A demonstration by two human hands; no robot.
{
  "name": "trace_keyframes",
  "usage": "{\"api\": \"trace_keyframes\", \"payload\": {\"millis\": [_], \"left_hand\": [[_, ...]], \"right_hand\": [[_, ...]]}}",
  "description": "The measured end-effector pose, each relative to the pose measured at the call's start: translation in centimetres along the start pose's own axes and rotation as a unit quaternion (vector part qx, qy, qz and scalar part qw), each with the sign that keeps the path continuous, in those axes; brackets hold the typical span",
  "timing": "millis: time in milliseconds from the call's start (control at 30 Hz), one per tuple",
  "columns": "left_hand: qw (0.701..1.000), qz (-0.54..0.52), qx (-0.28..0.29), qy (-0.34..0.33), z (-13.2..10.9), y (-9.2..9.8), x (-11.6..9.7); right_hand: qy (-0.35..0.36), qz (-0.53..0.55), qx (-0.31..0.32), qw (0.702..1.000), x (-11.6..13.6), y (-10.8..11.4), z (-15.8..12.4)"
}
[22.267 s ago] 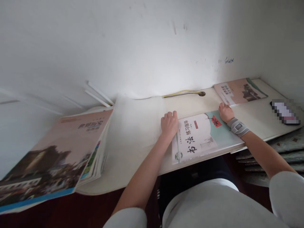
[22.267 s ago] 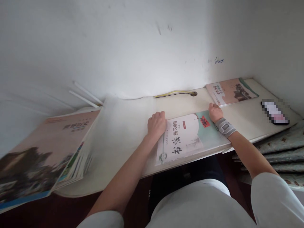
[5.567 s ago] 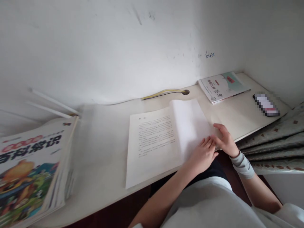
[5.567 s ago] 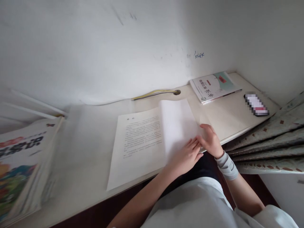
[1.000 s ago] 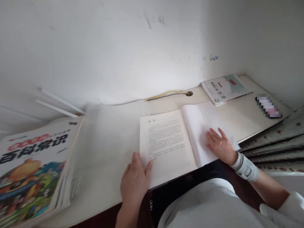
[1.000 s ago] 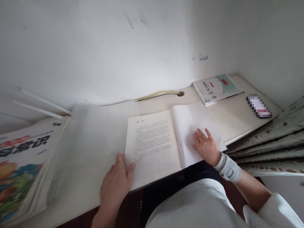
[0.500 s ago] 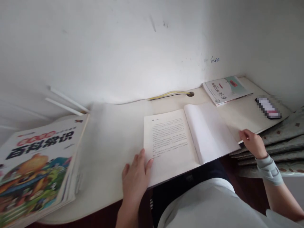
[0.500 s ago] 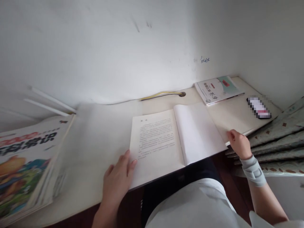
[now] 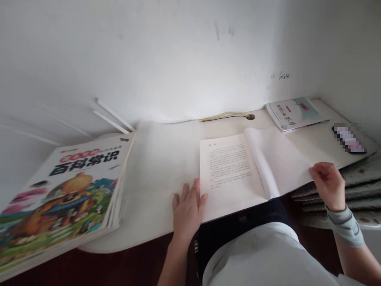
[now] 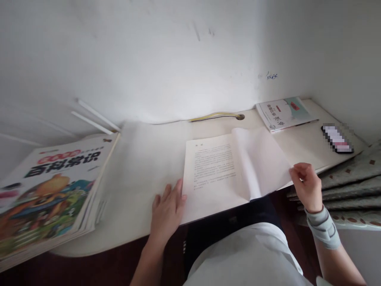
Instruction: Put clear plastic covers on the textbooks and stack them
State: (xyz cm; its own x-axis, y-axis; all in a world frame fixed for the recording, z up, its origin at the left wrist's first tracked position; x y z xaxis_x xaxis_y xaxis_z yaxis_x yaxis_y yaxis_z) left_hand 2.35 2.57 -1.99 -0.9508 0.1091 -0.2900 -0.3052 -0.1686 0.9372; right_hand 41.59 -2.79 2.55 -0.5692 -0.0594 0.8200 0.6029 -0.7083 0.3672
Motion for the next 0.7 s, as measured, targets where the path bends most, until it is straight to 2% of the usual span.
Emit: {"api": "trace_keyframes", "payload": {"millis": [33,67,100,133,167,200,233,267,333,367,433,533,633,700], "left_hand": [[1.000,-0.022,-0.007,0.008,0.0,-0.1,0.3],[0.999,-0.044,-0.014,0.017,-0.1,-0.1,0.6],[0.997,-0.066,-0.021,0.026,-0.1,-0.1,0.9],[0.995,-0.086,-0.027,0.035,-0.1,-0.2,1.1],[0.993,-0.104,-0.031,0.041,0.0,-0.2,1.4],[0.992,-0.117,-0.032,0.045,0.0,-0.2,1.6],[0.990,-0.126,-0.032,0.047,0.0,-0.2,1.8],[0.990,-0.132,-0.030,0.046,0.0,-0.1,1.9],[0.990,-0.130,-0.024,0.040,0.0,-0.1,2.0],[0.991,-0.124,-0.023,0.036,0.0,-0.1,1.9],[0.993,-0.111,-0.015,0.026,-0.1,-0.1,1.7],[0.995,-0.100,-0.021,0.015,0.0,0.2,1.2],[0.992,-0.109,-0.057,0.036,0.6,1.1,1.2],[0.986,-0.139,-0.047,0.075,1.3,1.8,1.5]], "right_hand": [[0.045,0.014,-0.029,0.998,1.9,-0.5,-0.2],[0.085,0.035,-0.031,0.995,3.8,-1.2,-0.4],[0.121,0.070,-0.004,0.990,5.6,-2.0,-0.8],[0.151,0.108,0.059,0.981,7.3,-3.1,-1.1],[0.178,0.143,0.150,0.962,8.6,-4.4,-1.3],[0.197,0.173,0.237,0.936,9.5,-5.7,-1.4],[0.204,0.193,0.289,0.915,9.8,-7.1,-1.4],[0.200,0.201,0.307,0.908,9.6,-8.4,-1.1],[0.165,0.170,0.262,0.935,7.7,-10.9,-0.2],[0.159,0.128,0.244,0.948,6.4,-12.0,0.2],[0.179,0.025,0.267,0.947,3.8,-13.7,0.7],[0.236,-0.040,0.316,0.918,1.7,-14.9,0.4],[0.263,-0.043,0.324,0.908,1.7,-15.1,-0.4],[0.272,-0.039,0.318,0.907,2.1,-15.2,-0.7]]}}
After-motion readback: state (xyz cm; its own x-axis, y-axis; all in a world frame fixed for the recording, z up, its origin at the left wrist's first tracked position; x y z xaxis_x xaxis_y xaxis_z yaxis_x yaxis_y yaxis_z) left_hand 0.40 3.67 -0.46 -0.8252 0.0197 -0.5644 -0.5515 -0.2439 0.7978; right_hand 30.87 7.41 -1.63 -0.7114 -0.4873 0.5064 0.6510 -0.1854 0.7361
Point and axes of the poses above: each hand's wrist, its own z-axis towards the middle knuckle, its own y-axis out of the back of the hand, x = y × z, the point moved 1 cm from there along z, towards the middle knuckle, and after that the axes turned 5 degrees about -x, right-handed, at the moved point
